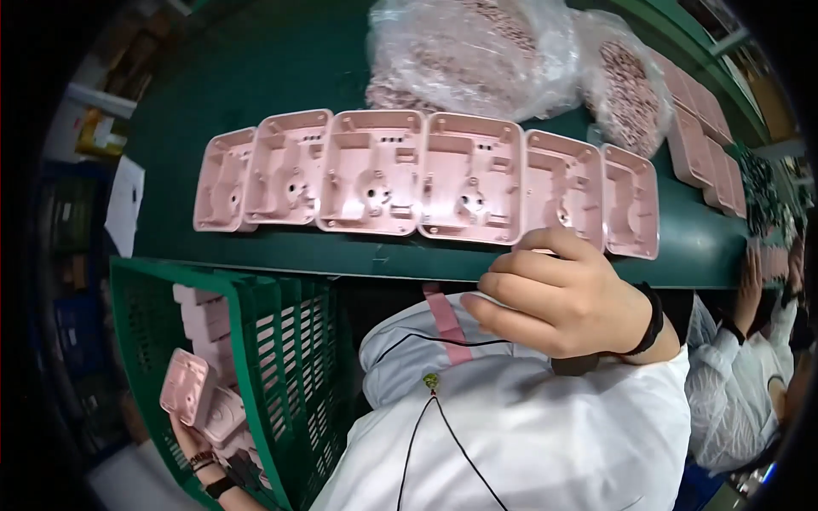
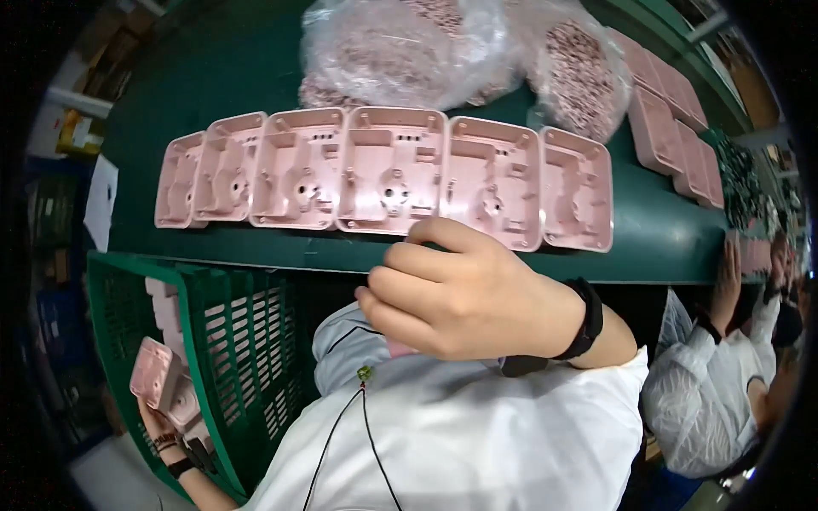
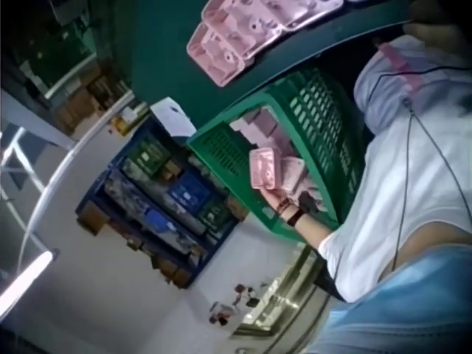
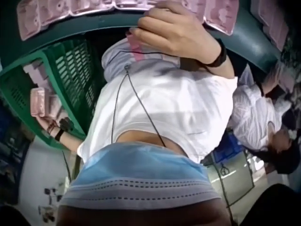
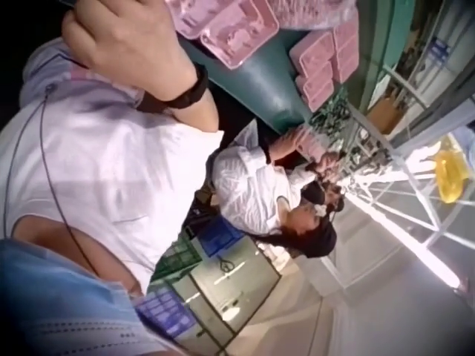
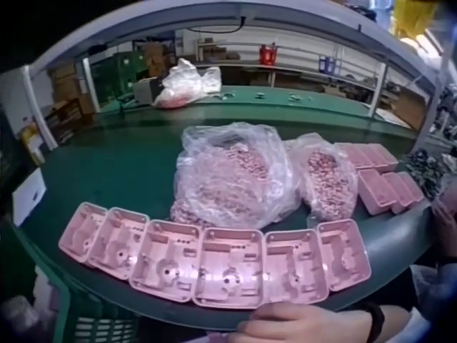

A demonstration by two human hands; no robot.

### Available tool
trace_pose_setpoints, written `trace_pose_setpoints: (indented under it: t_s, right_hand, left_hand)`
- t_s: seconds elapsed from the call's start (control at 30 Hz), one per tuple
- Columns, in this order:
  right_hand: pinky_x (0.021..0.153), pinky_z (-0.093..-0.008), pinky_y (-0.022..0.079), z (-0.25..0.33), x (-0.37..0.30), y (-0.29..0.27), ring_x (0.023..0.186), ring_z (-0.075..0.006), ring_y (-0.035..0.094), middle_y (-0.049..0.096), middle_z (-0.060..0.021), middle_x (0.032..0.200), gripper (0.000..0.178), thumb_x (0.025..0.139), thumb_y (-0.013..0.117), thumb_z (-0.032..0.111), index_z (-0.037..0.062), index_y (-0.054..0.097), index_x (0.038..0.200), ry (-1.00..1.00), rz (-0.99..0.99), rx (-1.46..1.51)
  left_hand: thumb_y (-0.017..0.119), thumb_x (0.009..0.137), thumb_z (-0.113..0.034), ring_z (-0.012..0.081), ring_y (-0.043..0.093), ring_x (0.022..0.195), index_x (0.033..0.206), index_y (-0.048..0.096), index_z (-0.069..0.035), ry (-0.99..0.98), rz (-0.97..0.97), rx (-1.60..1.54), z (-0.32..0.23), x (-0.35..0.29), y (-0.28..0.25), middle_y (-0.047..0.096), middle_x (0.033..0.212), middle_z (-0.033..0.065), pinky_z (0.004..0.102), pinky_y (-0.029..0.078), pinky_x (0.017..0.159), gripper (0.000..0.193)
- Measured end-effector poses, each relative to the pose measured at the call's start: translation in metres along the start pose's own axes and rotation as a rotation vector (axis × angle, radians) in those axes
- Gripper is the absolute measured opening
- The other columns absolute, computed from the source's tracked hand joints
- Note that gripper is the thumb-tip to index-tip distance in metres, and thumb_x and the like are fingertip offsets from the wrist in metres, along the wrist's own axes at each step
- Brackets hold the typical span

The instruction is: The person arranges pink plastic housings on the table, retrieves small pink components from a plastic bag, and snaps them into the housings by hand. After filling the housings, the person stacks them and places the completed units into a green plastic crate.

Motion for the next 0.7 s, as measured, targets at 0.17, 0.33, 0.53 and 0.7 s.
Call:
trace_pose_setpoints:
  t_s: [0.17, 0.33, 0.53, 0.7]
  right_hand:
    - [0.066, -0.0312, 0.043, 0.012, 0.024, 0.007, 0.066, -0.0192, 0.056, 0.058, -0.0033, 0.076, 0.029, 0.069, 0.064, 0.013, 0.0064, 0.058, 0.096, 0.01, -0.142, 0.251]
    - [0.071, -0.0335, 0.042, 0.023, 0.045, 0.014, 0.073, -0.0221, 0.057, 0.059, -0.009, 0.087, 0.047, 0.076, 0.063, 0.02, 0.0044, 0.046, 0.118, -0.009, -0.311, 0.526]
    - [0.085, -0.0327, 0.039, -0.016, 0.052, -0.015, 0.106, -0.021, 0.046, 0.037, -0.0139, 0.123, 0.075, 0.082, 0.062, 0.024, -0.0002, 0.015, 0.135, 0.175, -0.763, 1.323]
    - [0.088, -0.031, 0.037, -0.036, 0.004, -0.03, 0.113, -0.0189, 0.038, 0.033, -0.0106, 0.122, 0.065, 0.086, 0.054, 0.023, 0.0011, 0.017, 0.134, 0.452, -0.806, 1.264]
  left_hand:
    - [0.052, 0.084, -0.032, 0.0224, 0.054, 0.102, 0.117, 0.047, -0.002, 0.481, -0.055, -0.23, -0.109, -0.06, 0.058, 0.055, 0.113, 0.0105, 0.0351, 0.042, 0.088, 0.045]
    - [0.056, 0.08, -0.031, 0.0208, 0.055, 0.093, 0.113, 0.048, -0.001, 0.713, 0.209, -0.354, -0.141, -0.135, 0.196, 0.053, 0.109, 0.0109, 0.0336, 0.044, 0.085, 0.046]
    - [0.065, 0.072, -0.036, 0.0256, 0.054, 0.095, 0.126, 0.032, 0.001, 0.499, 0.838, -0.211, -0.122, -0.191, 0.356, 0.049, 0.113, 0.0144, 0.0381, 0.043, 0.085, 0.073]
    - [0.07, 0.069, -0.043, 0.0259, 0.048, 0.106, 0.128, 0.027, 0.002, 0.485, 1.17, -0.179, -0.091, -0.225, 0.445, 0.043, 0.119, 0.015, 0.04, 0.041, 0.088, 0.086]
Point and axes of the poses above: each hand's wrist, its own x-axis towards the middle knuckle, its own y-axis out of the palm, z = x × y, the point moved 8 cm from there along x, towards the middle knuckle
